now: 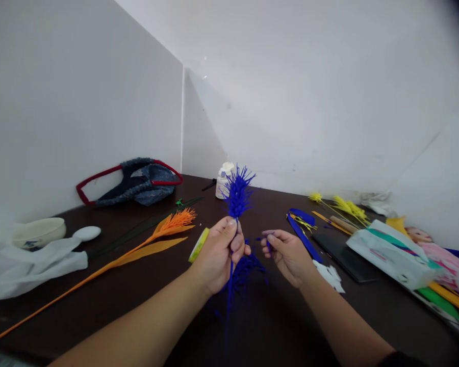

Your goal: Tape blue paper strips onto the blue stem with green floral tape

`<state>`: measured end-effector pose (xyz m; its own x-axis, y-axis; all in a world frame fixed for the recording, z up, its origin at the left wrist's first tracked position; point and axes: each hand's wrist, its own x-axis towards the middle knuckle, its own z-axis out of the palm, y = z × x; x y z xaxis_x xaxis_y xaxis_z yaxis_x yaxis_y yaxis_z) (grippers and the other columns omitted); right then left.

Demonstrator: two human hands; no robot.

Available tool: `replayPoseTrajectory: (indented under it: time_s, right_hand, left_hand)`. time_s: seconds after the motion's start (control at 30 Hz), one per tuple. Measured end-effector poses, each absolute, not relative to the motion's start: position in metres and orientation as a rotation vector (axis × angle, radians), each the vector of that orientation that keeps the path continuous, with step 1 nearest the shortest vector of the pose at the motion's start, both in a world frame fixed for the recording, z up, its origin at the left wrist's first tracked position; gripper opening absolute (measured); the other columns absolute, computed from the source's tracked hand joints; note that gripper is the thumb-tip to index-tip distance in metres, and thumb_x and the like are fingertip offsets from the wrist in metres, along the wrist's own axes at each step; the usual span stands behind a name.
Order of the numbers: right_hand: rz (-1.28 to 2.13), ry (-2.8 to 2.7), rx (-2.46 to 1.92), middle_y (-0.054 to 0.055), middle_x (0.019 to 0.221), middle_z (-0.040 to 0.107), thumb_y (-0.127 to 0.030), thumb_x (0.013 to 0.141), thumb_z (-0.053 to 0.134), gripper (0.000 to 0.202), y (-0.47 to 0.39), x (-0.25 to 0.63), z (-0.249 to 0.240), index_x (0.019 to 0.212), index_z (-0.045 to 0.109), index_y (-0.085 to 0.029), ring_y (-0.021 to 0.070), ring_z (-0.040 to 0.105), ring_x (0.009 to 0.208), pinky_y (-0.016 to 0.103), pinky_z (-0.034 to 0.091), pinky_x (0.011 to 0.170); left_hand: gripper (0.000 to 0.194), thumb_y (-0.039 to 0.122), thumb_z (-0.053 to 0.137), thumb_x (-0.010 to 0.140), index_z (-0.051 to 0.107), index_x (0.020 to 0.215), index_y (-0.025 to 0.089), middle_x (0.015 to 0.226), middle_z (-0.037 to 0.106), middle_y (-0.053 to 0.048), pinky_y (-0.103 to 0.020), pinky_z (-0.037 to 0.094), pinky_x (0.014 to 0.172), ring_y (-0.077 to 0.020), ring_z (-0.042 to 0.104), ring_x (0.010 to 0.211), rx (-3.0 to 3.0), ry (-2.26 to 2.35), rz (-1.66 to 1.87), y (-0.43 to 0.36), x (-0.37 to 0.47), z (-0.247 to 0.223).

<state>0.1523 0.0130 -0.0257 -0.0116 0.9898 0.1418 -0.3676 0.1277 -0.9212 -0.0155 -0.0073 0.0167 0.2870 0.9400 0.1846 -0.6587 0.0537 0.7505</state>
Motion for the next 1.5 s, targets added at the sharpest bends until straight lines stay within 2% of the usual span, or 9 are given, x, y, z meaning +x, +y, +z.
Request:
replayPoseTrajectory:
  time_s: [0.4,0.7,0.8,0.9,1.1,1.27,1.4,1.5]
  right_hand:
    - [1.405,-0.974,-0.718,-0.001,0.061,0.064,-0.025,0.066,0.075,0.018,-0.003,0.138,-0.015,0.078,0.067,-0.015,0.0068,0.054,0.048,0.019,0.042,0.046]
    - [1.406,-0.990,-0.706,-0.001,0.060,0.063,-0.026,0.065,0.075,0.017,-0.010,0.133,-0.009,0.076,0.068,-0.016,0.0075,0.053,0.048,0.020,0.044,0.046]
    - [1.302,-1.024,-0.687,0.000,0.062,0.066,-0.025,0.066,0.074,0.014,-0.008,0.133,-0.007,0.075,0.068,-0.017,0.0091,0.056,0.051,0.023,0.046,0.052]
    - [1.041,-1.124,-0.684,0.000,0.066,0.067,-0.022,0.065,0.074,0.011,-0.004,0.132,0.002,0.073,0.068,-0.019,0.0115,0.058,0.059,0.026,0.047,0.059]
    - [0.485,-1.304,-0.878,0.000,0.067,0.066,-0.019,0.066,0.070,0.008,0.005,0.114,0.024,0.074,0.069,-0.020,0.0135,0.058,0.062,0.027,0.048,0.058]
    - [0.526,-1.290,-0.890,-0.001,0.063,0.064,-0.022,0.069,0.067,0.007,0.007,0.098,0.027,0.075,0.063,-0.019,0.0128,0.058,0.056,0.027,0.048,0.053]
    - [0.605,-1.250,-0.810,-0.004,0.063,0.061,-0.016,0.065,0.069,0.021,0.011,0.098,0.024,0.079,0.054,-0.020,0.0113,0.058,0.056,0.026,0.047,0.054]
    - [0.657,-1.268,-0.820,-0.004,0.064,0.060,-0.017,0.063,0.070,0.025,0.014,0.103,0.025,0.074,0.048,-0.021,0.0114,0.058,0.055,0.027,0.048,0.054]
  left_hand:
    - [0.022,0.031,0.048,0.084,0.047,0.067,0.018,0.040,0.036,0.010,-0.023,0.043,0.055,-0.0039,0.029,0.033,1.029,0.526,1.372,-0.005,-0.012,0.012]
    - [0.022,0.030,0.048,0.083,0.049,0.066,0.017,0.048,0.050,0.004,-0.021,0.037,0.051,-0.0077,0.044,0.042,1.169,0.670,1.399,0.002,-0.012,0.006]
    - [0.022,0.031,0.047,0.084,0.049,0.067,0.017,0.048,0.049,0.004,-0.022,0.037,0.051,-0.0080,0.043,0.042,1.171,0.636,1.343,0.001,-0.010,0.003]
    - [0.022,0.032,0.049,0.082,0.048,0.066,0.017,0.048,0.049,0.005,-0.023,0.040,0.052,-0.0080,0.042,0.040,1.089,0.608,1.298,-0.002,-0.008,0.003]
    - [0.022,0.034,0.052,0.081,0.048,0.068,0.017,0.056,0.056,0.002,-0.023,0.040,0.053,-0.0089,0.048,0.043,0.968,0.578,1.266,-0.001,-0.010,0.006]
    - [0.021,0.032,0.051,0.082,0.049,0.069,0.016,0.059,0.058,0.000,-0.023,0.040,0.053,-0.0090,0.050,0.045,0.926,0.566,1.293,0.002,-0.013,0.006]
    - [0.021,0.031,0.050,0.083,0.049,0.068,0.016,0.061,0.057,0.000,-0.023,0.041,0.055,-0.0083,0.049,0.046,0.910,0.569,1.301,0.002,-0.013,0.008]
    - [0.019,0.030,0.054,0.080,0.051,0.068,0.016,0.066,0.057,0.001,-0.024,0.043,0.058,-0.0084,0.050,0.051,0.889,0.586,1.332,0.002,-0.013,0.008]
